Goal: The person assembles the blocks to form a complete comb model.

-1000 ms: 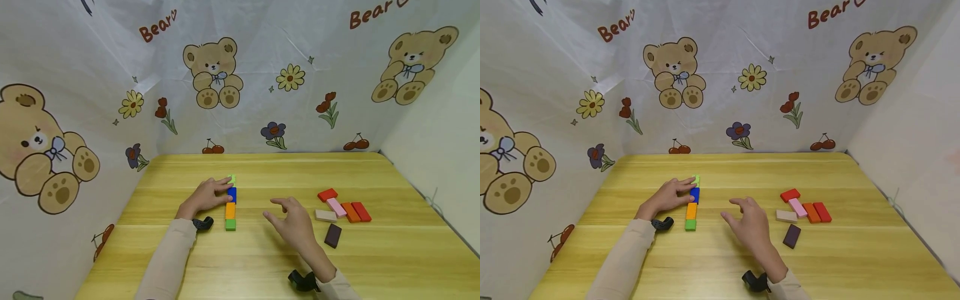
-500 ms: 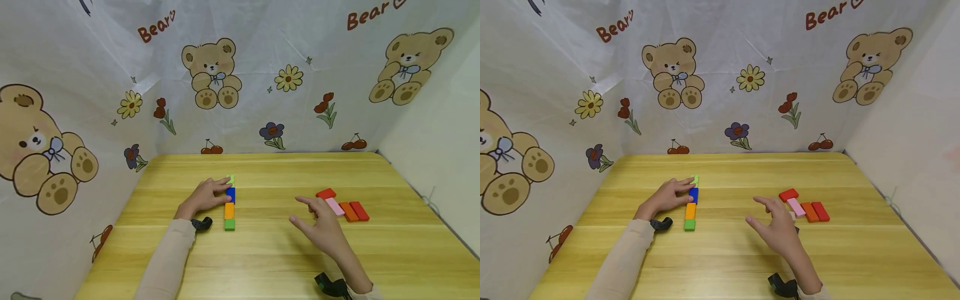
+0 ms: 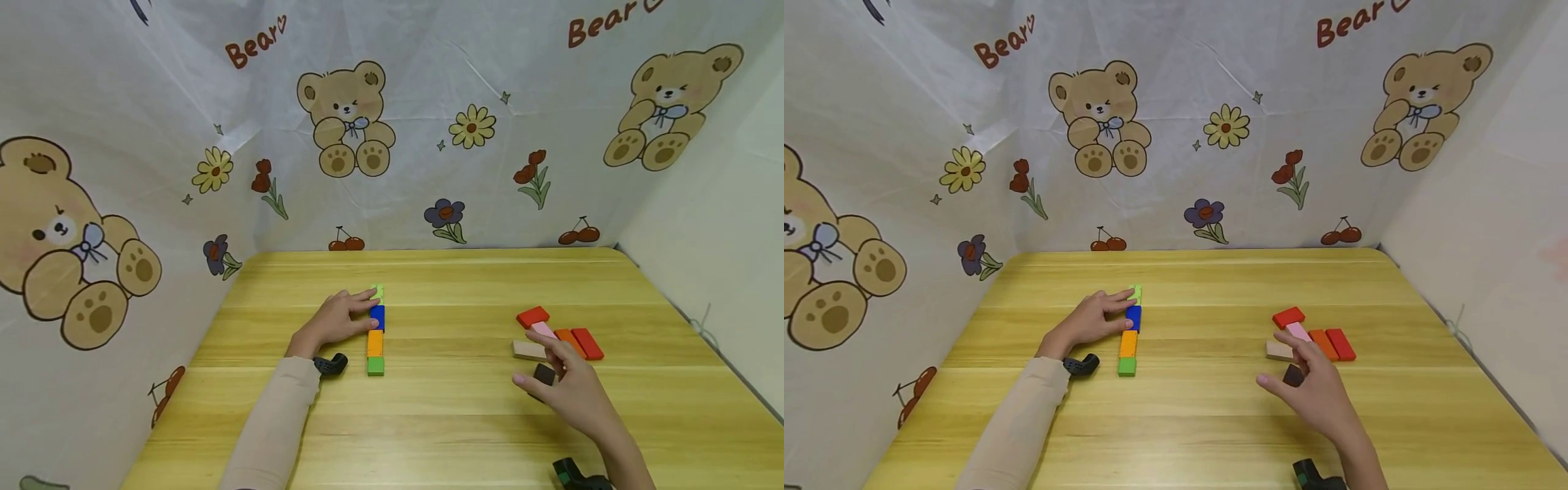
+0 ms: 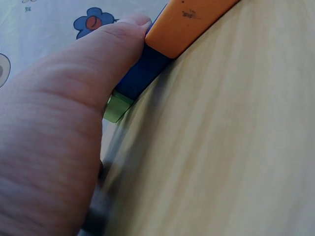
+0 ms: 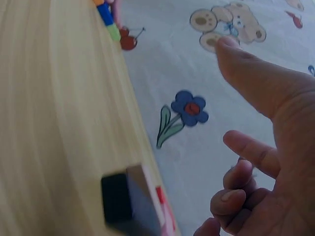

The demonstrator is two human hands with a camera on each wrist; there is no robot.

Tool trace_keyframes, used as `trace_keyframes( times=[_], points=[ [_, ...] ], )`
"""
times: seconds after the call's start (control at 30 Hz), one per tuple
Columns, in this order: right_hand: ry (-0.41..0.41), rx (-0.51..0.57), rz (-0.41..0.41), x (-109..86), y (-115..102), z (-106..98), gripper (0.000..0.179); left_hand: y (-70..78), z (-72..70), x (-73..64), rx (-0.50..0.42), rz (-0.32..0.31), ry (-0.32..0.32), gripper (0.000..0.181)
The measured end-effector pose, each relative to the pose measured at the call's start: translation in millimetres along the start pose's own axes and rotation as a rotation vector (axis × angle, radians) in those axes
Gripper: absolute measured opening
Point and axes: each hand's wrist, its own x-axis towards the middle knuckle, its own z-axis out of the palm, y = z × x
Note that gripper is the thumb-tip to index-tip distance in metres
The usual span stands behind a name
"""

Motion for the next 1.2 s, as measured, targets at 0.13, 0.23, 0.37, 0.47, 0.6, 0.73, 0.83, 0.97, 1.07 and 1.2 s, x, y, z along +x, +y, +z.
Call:
trace_keyframes(
  times=[0.13, 0.23, 0.37, 0.47, 0.6, 0.73, 0.83, 0.97, 1.07, 1.2],
  points=[
    [-0.045, -0.03, 0.082, -2.6, 11, -3, 0.077, -0.6, -0.1, -0.6, 0.0, -0.001, 0.0, 0.065],
    [-0.051, -0.034, 0.1, -2.2, 17, -2, 0.075, -0.8, -0.3, -1.7, -0.005, -0.004, 0.002, 0.065],
    [-0.041, -0.045, 0.091, -0.6, 26, 0, 0.072, -0.7, -0.7, -3.9, -0.01, -0.015, 0.009, 0.064],
    [-0.044, -0.064, 0.095, -0.8, 31, 0, 0.071, 0.0, -0.8, -4.7, -0.012, -0.017, 0.009, 0.064],
    [-0.046, -0.109, 0.126, -3.2, 36, -2, 0.072, 1.3, -0.4, -4.0, -0.015, -0.014, 0.009, 0.064],
    [-0.06, -0.144, 0.158, -5.9, 41, -4, 0.076, 1.3, -0.1, -2.8, -0.004, -0.013, 0.013, 0.064],
    [-0.076, -0.157, 0.158, -7.1, 44, -4, 0.08, 0.6, 0.4, -1.9, 0.008, -0.012, 0.01, 0.064],
    [-0.081, -0.179, 0.15, -7.8, 46, -3, 0.086, -0.5, 1.1, -0.5, 0.015, -0.011, 0.008, 0.065],
    [-0.095, -0.194, 0.165, -8.4, 48, -2, 0.09, -1.2, 1.4, 0.1, 0.016, -0.01, 0.009, 0.064],
    [-0.113, -0.216, 0.18, -10.4, 49, -3, 0.093, -1.4, 1.0, -0.3, 0.014, -0.013, 0.004, 0.064]
  ],
)
